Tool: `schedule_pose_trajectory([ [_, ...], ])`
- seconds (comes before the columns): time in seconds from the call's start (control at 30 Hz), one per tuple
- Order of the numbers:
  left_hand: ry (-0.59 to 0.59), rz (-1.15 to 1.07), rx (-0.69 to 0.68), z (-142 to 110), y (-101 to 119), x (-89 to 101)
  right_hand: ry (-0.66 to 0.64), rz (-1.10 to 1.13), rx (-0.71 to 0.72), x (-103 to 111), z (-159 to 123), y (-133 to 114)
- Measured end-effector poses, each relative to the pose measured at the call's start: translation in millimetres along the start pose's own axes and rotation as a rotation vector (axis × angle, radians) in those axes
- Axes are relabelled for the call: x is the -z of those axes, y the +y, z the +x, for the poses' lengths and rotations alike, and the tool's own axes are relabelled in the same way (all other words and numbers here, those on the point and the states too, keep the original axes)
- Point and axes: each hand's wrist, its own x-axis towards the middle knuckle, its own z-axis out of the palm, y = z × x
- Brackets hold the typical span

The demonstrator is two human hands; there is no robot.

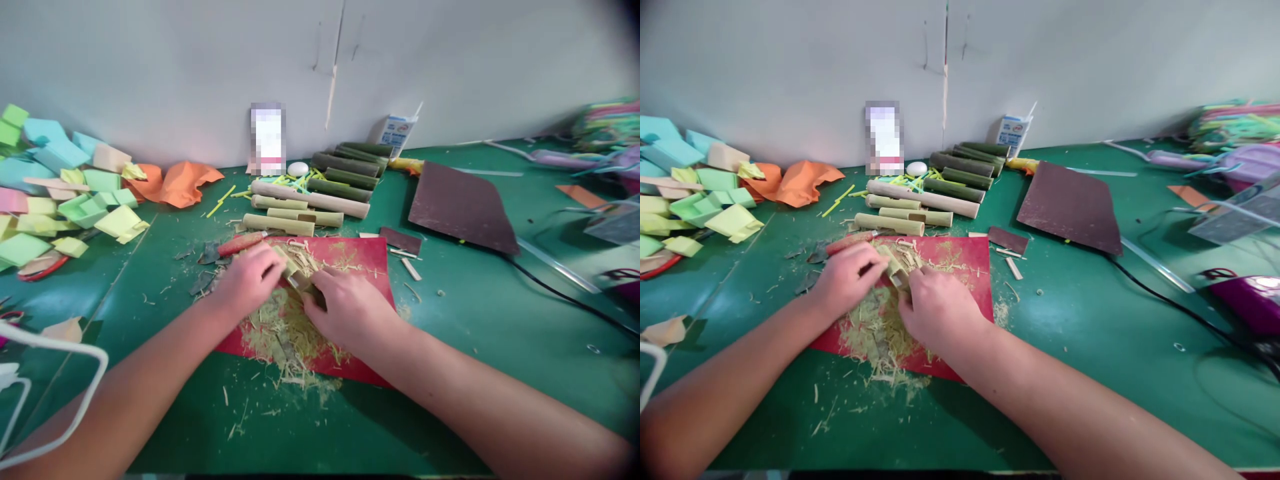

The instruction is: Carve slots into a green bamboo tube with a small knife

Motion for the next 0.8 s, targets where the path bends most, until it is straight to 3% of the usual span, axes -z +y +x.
schedule_pose_trajectory([
  [0.07,-0.059,-0.032,-0.018,0.4,0.6,0.0,-0.004,0.001,0.011,0.5,0.3,-0.1],
  [0.2,0.028,0.025,0.007,1.4,0.9,1.0,-0.005,-0.009,0.003,0.0,1.1,-0.2],
  [0.33,-0.05,0.003,-0.015,0.5,3.0,2.3,0.009,-0.001,0.031,-1.5,1.6,0.0],
  [0.47,0.011,0.042,0.004,-0.1,5.1,2.9,0.015,-0.005,0.026,-1.1,1.7,0.2],
  [0.57,-0.069,0.018,-0.026,0.3,5.2,2.9,0.002,-0.007,0.035,-0.3,1.5,0.4],
  [0.73,0.035,0.092,0.002,0.8,3.2,2.6,0.012,-0.02,0.033,-0.2,0.7,0.4],
  [0.8,-0.034,0.067,-0.019,-0.7,4.8,2.0,0.003,-0.025,0.033,-0.5,0.5,0.3],
])
